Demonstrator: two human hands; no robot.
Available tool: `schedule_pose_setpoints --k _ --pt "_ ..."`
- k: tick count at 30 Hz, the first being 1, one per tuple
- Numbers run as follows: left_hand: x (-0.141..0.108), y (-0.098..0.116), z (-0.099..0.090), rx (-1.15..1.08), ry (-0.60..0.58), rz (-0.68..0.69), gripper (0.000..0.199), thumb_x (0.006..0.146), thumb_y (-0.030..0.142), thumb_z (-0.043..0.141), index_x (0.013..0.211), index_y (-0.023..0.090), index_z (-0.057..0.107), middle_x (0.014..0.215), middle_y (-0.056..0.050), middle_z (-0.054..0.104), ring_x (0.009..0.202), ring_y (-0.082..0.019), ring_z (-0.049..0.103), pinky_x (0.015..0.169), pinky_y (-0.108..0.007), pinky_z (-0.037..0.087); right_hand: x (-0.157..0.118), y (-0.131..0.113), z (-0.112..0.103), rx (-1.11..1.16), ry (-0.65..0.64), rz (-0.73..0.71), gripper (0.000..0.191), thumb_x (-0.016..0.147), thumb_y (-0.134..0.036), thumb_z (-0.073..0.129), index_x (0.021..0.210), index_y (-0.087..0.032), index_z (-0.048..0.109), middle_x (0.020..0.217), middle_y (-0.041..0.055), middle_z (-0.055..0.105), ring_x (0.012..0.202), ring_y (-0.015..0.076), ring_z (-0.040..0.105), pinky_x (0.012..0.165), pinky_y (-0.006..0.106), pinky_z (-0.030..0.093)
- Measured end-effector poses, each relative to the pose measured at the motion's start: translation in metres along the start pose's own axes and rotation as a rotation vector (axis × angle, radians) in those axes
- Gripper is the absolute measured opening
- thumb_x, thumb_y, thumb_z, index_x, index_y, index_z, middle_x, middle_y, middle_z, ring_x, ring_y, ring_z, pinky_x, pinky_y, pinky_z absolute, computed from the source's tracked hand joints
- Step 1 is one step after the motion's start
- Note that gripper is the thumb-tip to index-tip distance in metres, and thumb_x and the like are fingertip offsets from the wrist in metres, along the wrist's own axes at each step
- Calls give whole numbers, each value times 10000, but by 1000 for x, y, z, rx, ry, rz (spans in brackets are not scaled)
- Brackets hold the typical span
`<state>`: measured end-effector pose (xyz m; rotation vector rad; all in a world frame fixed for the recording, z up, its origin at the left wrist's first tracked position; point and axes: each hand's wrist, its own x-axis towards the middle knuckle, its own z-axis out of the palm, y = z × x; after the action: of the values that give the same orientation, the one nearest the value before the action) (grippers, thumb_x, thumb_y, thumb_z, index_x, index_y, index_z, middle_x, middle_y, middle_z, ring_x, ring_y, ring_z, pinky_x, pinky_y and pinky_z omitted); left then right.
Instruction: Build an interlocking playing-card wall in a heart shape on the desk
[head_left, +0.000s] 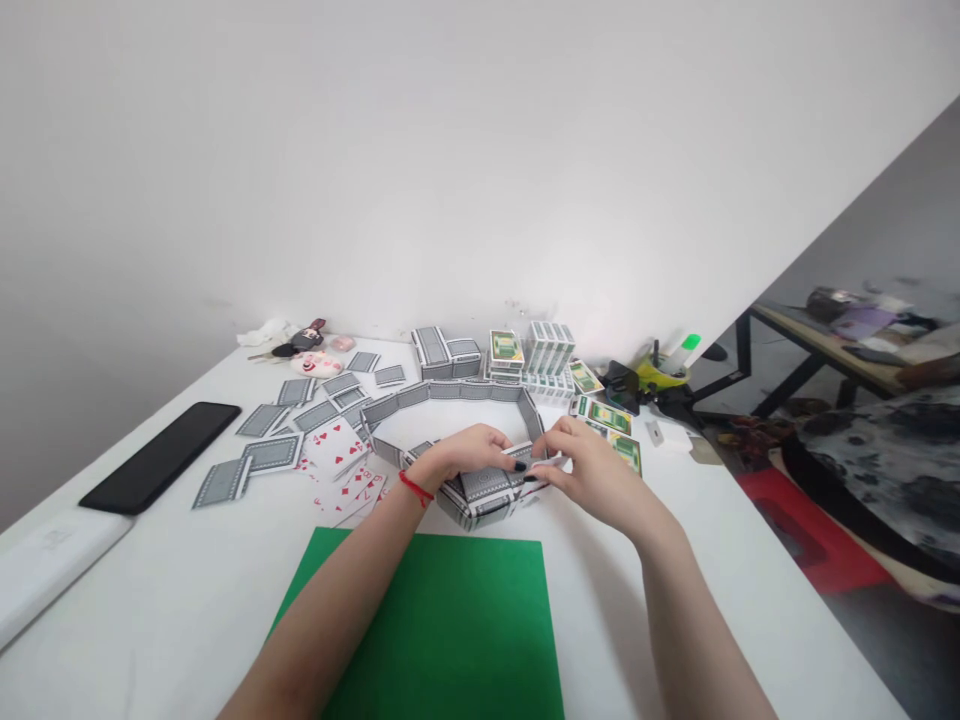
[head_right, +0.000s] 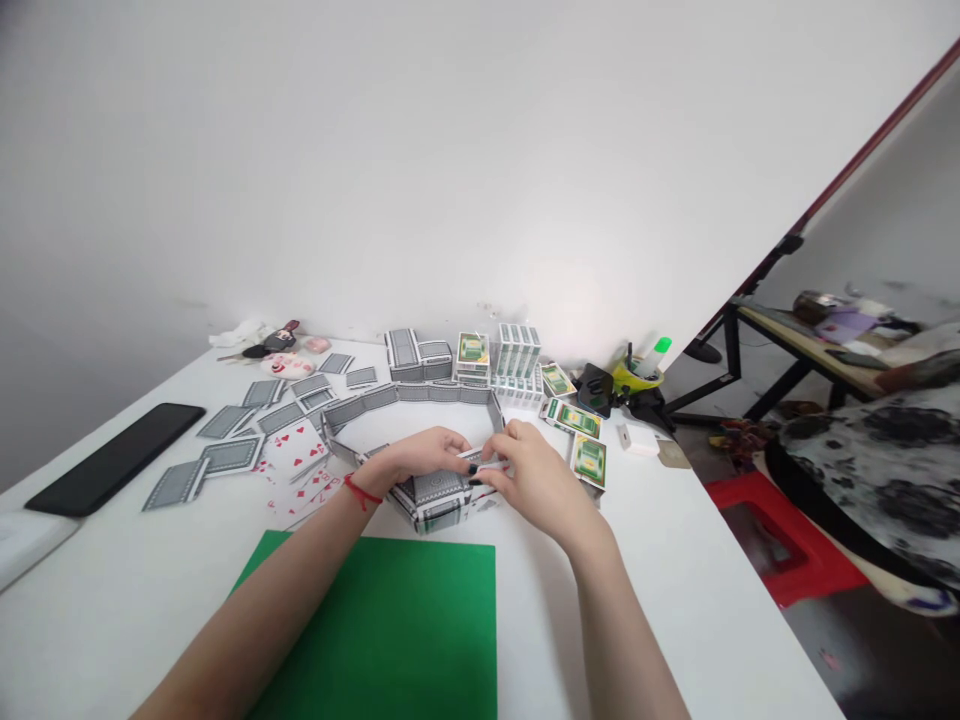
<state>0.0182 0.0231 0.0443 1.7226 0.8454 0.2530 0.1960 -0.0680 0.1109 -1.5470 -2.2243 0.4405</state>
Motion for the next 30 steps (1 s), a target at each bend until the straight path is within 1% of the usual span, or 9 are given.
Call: schedule_pose_setpoints --k 3,7,12,16,18,21,24,27,30 --pt "0 1 0 -14 -1 -17 266 597 390 623 699 146 599 584 45 485 537 -95 382 489 -211 273 -3 0 0 -19 -8 28 114 775 -284 596 862 -220 633 839 25 487 681 139 519 629 268 420" --pt "1 1 1 -26 4 -50 292 574 403 644 709 145 616 586 37 522 542 -103 417 505 -213 301 -4 3 -4 -5 -9 -38 143 789 -154 540 725 -202 658 801 31 506 696 137 517 640 265 416" --pt "0 2 1 -19 -5 -65 274 591 383 630 729 147 622 592 31 530 538 -105 426 493 -208 300 -8 7 -18 26 226 -32 130 783 -283 596 739 -250 713 694 36 516 687 172 505 587 290 405" --pt "-1 3 1 -23 -15 -75 258 590 368 632 729 151 624 614 23 552 543 -108 444 481 -205 298 -14 10 -28 328 392 88 210 772 -396 598 783 -221 714 650 43 600 602 170 544 529 292 441" --pt "-1 4 0 -23 -19 -78 266 584 373 638 727 149 628 630 17 569 557 -113 462 486 -203 310 -15 11 -30 469 418 146 272 773 -435 581 793 -190 698 658 48 625 574 171 564 518 298 467" --pt "-1 4 0 -17 -15 -84 282 585 372 632 754 146 636 640 13 582 561 -117 475 498 -205 332 -11 13 -27 509 400 178 316 793 -462 538 788 -172 665 688 51 633 598 174 584 542 295 483" --pt "-1 4 1 -26 -16 -80 286 586 359 623 774 144 640 649 15 590 570 -121 486 520 -208 357 -7 16 -22 473 368 138 220 747 -401 611 831 -198 609 762 48 636 703 188 592 603 286 482" --pt "-1 4 2 -48 -30 -78 267 589 342 613 767 145 641 647 17 594 574 -120 487 527 -207 364 -4 16 -17 534 269 77 274 759 -299 600 1013 -237 518 801 28 639 744 175 597 662 290 480" --pt "-2 4 2 -40 -17 -90 271 593 358 614 758 144 639 628 16 581 556 -113 471 512 -202 352 -4 16 -16 451 162 35 155 783 -246 545 937 -230 564 790 27 654 749 177 601 683 294 466"
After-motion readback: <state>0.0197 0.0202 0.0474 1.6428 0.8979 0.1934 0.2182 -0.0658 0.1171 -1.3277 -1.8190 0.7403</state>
